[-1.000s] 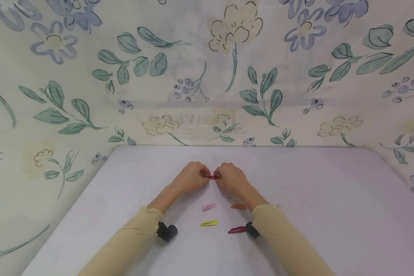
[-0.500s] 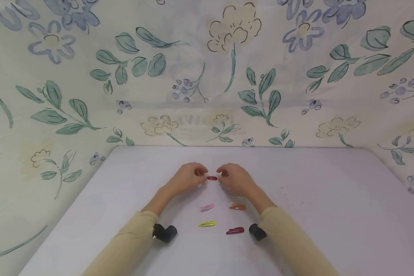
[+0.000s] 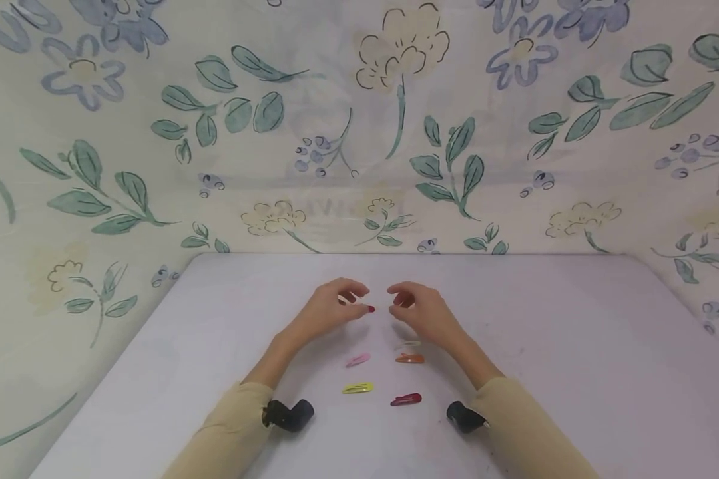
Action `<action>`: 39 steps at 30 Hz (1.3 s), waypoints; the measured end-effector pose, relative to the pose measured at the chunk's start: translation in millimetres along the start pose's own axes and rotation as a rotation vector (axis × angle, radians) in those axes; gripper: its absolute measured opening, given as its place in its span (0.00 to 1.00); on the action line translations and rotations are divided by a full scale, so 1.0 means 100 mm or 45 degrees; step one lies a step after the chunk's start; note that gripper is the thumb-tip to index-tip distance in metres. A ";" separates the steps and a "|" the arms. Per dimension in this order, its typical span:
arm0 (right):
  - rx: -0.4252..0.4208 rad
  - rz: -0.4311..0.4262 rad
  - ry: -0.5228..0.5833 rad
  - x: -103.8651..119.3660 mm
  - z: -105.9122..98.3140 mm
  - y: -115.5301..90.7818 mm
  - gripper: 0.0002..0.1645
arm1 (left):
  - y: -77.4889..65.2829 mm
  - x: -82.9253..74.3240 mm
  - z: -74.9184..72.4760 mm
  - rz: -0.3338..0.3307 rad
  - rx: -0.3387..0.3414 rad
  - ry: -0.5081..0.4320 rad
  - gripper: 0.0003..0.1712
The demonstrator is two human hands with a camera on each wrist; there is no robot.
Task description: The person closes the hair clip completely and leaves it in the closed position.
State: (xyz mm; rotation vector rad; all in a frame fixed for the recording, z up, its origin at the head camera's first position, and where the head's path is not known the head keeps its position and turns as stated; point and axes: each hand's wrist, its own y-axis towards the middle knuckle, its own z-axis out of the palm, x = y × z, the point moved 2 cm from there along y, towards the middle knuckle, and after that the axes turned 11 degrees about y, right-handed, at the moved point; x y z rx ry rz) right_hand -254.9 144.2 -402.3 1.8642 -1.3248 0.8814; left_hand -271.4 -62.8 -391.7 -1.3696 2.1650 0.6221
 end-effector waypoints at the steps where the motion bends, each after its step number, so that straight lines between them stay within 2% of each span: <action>1: -0.013 -0.003 0.009 0.00 -0.02 -0.03 0.21 | 0.00 -0.02 0.01 0.016 0.006 -0.004 0.20; 9: -0.091 0.002 -0.013 -0.05 -0.12 -0.19 0.21 | -0.01 -0.11 0.09 0.073 0.050 -0.040 0.21; 13: -0.073 0.015 -0.025 -0.09 -0.16 -0.26 0.21 | -0.01 -0.13 0.15 0.088 0.092 -0.054 0.21; 26: -0.034 0.053 -0.012 -0.12 -0.21 -0.44 0.21 | -0.01 -0.22 0.25 0.152 0.212 0.075 0.23; 34: -0.032 0.073 0.008 -0.13 -0.17 -0.53 0.19 | -0.05 -0.28 0.34 0.114 0.310 0.138 0.24; 39: -0.009 0.102 0.003 -0.14 -0.13 -0.57 0.19 | -0.06 -0.32 0.38 0.135 0.361 0.182 0.23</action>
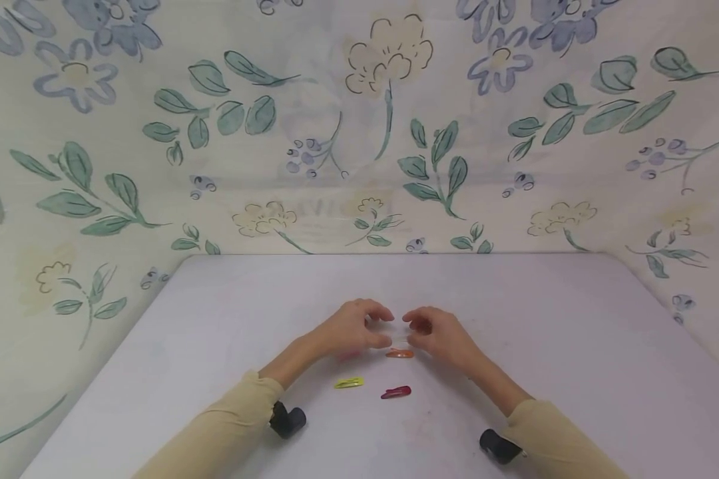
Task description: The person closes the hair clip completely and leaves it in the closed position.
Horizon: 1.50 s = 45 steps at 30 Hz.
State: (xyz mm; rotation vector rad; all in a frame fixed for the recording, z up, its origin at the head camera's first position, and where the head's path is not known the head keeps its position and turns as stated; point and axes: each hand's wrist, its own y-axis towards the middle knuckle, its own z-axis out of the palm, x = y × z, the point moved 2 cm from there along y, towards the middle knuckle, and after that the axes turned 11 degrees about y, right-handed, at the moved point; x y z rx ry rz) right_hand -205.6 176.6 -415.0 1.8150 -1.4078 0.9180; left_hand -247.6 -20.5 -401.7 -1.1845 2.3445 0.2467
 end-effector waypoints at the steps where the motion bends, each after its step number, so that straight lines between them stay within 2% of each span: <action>1: 0.006 0.002 -0.003 0.00 0.01 0.00 0.19 | 0.00 0.00 0.00 0.003 0.007 0.009 0.23; 12: 0.031 -0.051 -0.160 -0.02 0.07 0.03 0.13 | 0.02 -0.01 0.04 0.055 0.018 0.125 0.19; 25: 0.072 -0.088 -0.247 -0.01 0.07 0.04 0.07 | 0.02 -0.03 0.08 0.077 -0.001 0.247 0.10; 37: 0.079 -0.136 -0.238 0.00 0.06 0.03 0.06 | 0.03 -0.04 0.07 0.063 -0.004 0.219 0.07; 45: 0.084 -0.112 -0.201 0.03 0.05 0.04 0.06 | 0.02 -0.05 0.05 0.060 -0.024 0.194 0.08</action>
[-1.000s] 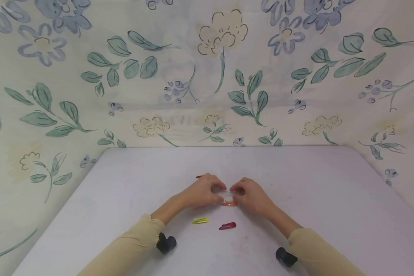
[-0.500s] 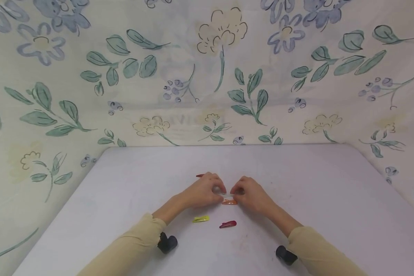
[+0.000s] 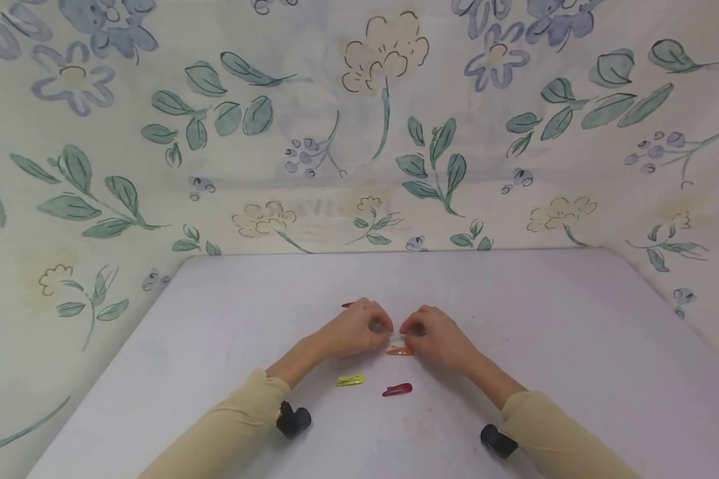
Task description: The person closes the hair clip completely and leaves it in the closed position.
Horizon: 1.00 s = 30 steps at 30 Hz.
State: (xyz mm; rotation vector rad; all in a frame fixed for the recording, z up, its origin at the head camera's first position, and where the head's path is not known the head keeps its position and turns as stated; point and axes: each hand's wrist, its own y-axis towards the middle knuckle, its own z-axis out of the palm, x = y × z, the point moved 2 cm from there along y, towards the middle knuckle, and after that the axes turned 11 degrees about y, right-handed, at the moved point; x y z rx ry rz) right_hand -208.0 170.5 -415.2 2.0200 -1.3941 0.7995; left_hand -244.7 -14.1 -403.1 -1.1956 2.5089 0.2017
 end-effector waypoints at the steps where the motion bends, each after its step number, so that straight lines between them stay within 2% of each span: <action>1: -0.001 0.004 0.005 0.00 0.00 0.00 0.06 | 0.00 0.00 0.00 -0.005 -0.002 -0.009 0.08; 12: -0.018 0.015 0.037 0.00 0.00 0.01 0.05 | 0.00 0.02 -0.01 -0.075 0.003 -0.086 0.05; 21: -0.022 0.096 0.096 0.06 0.00 0.02 0.06 | 0.02 0.00 -0.10 -0.059 -0.016 -0.138 0.04; 30: -0.010 0.069 0.155 0.13 -0.03 0.07 0.08 | 0.00 0.03 -0.18 -0.041 -0.068 -0.250 0.05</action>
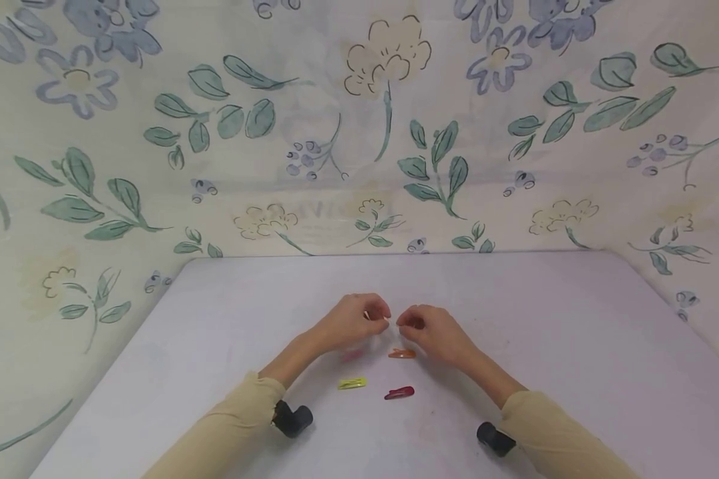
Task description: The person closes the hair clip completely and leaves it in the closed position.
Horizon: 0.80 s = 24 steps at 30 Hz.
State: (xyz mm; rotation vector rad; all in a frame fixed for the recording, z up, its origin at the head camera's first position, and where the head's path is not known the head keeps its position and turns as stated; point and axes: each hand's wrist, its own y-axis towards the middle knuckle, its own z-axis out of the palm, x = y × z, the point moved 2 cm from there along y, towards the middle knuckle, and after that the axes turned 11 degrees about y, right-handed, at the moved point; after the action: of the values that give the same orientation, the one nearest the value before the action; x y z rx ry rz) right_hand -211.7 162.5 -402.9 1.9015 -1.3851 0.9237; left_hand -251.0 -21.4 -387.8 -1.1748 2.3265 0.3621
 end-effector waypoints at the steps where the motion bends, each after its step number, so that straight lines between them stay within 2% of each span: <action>1: -0.002 -0.002 0.011 0.01 0.00 0.01 0.09 | -0.01 0.00 -0.01 0.002 -0.014 -0.019 0.06; 12: -0.075 -0.023 0.064 0.11 -0.02 0.12 0.10 | -0.07 0.03 -0.10 0.054 -0.167 -0.139 0.06; 17: -0.098 -0.016 0.131 0.14 -0.01 0.15 0.10 | -0.12 0.03 -0.12 0.101 -0.223 -0.165 0.04; 24: -0.174 -0.024 0.240 0.17 0.05 0.20 0.10 | -0.15 0.06 -0.14 0.119 -0.310 -0.181 0.04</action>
State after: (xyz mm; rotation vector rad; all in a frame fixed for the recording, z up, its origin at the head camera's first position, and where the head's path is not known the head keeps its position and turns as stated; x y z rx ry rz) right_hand -226.0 144.4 -390.3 1.6784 -1.2829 0.9477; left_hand -246.4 -40.9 -379.7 -1.1118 2.2635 0.7556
